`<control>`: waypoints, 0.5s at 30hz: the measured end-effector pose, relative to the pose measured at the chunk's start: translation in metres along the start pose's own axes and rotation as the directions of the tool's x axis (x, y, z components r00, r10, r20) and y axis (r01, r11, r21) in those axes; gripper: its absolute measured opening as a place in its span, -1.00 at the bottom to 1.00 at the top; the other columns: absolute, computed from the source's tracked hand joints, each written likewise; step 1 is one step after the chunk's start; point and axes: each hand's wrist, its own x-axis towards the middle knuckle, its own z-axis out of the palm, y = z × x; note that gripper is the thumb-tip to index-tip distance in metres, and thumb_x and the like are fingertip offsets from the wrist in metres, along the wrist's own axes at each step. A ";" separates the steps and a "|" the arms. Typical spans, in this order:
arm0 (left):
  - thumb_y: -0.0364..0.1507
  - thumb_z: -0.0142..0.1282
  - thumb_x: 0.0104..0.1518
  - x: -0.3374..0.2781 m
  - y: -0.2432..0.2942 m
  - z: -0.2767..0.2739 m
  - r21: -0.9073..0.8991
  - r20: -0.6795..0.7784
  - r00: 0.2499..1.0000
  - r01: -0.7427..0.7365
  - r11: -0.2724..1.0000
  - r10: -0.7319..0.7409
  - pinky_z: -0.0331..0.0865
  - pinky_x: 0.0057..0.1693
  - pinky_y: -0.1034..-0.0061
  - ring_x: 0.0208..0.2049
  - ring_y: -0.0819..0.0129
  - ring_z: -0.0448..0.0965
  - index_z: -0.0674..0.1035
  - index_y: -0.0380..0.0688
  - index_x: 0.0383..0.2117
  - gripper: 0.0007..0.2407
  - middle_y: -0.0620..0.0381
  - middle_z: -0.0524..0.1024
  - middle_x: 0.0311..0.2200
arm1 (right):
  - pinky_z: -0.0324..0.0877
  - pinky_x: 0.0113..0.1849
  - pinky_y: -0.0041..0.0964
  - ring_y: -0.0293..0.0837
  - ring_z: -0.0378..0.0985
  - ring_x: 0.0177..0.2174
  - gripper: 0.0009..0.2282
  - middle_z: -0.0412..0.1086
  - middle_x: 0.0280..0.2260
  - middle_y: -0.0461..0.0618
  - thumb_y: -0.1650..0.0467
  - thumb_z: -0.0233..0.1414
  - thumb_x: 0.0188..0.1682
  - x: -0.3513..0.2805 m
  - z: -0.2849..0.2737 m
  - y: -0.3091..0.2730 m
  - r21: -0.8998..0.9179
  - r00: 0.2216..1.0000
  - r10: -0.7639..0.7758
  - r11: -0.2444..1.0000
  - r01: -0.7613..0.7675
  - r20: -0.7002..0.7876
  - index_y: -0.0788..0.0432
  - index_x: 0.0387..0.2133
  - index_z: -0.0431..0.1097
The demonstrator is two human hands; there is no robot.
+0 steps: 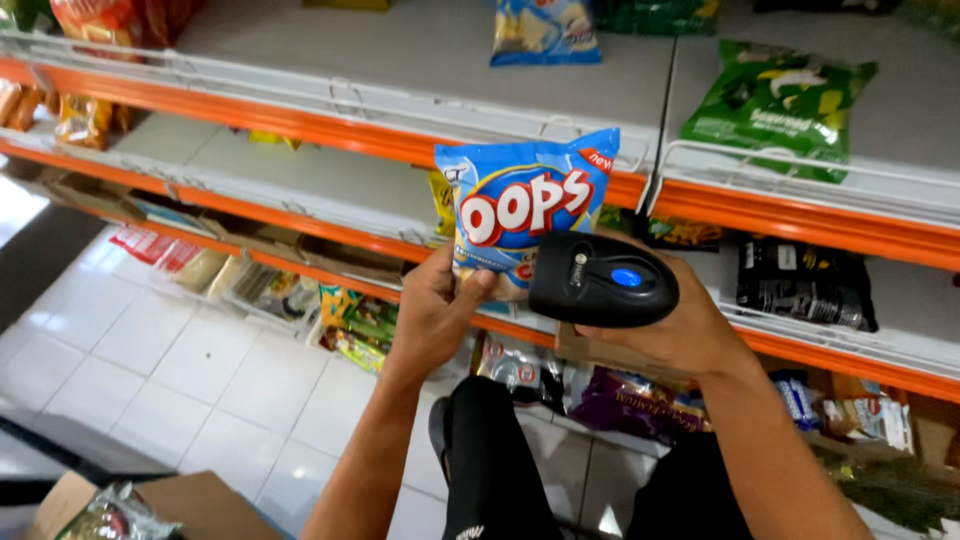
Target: The person scans snack bags using a handheld barcode scanner and places them onto store shelves by hand.
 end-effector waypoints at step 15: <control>-0.48 0.35 0.12 0.165 0.047 -0.042 0.123 0.071 0.967 -0.251 0.960 0.244 0.51 -0.20 0.53 -0.31 0.53 0.59 0.52 -0.29 -0.07 -0.69 0.08 0.64 -0.28 | 0.45 -0.39 -0.25 -0.25 0.48 -0.44 -0.74 0.52 -0.38 -0.06 0.34 0.23 -0.07 0.048 0.005 -0.076 -0.248 0.967 -0.159 0.963 0.107 -0.201 0.21 -0.17 0.48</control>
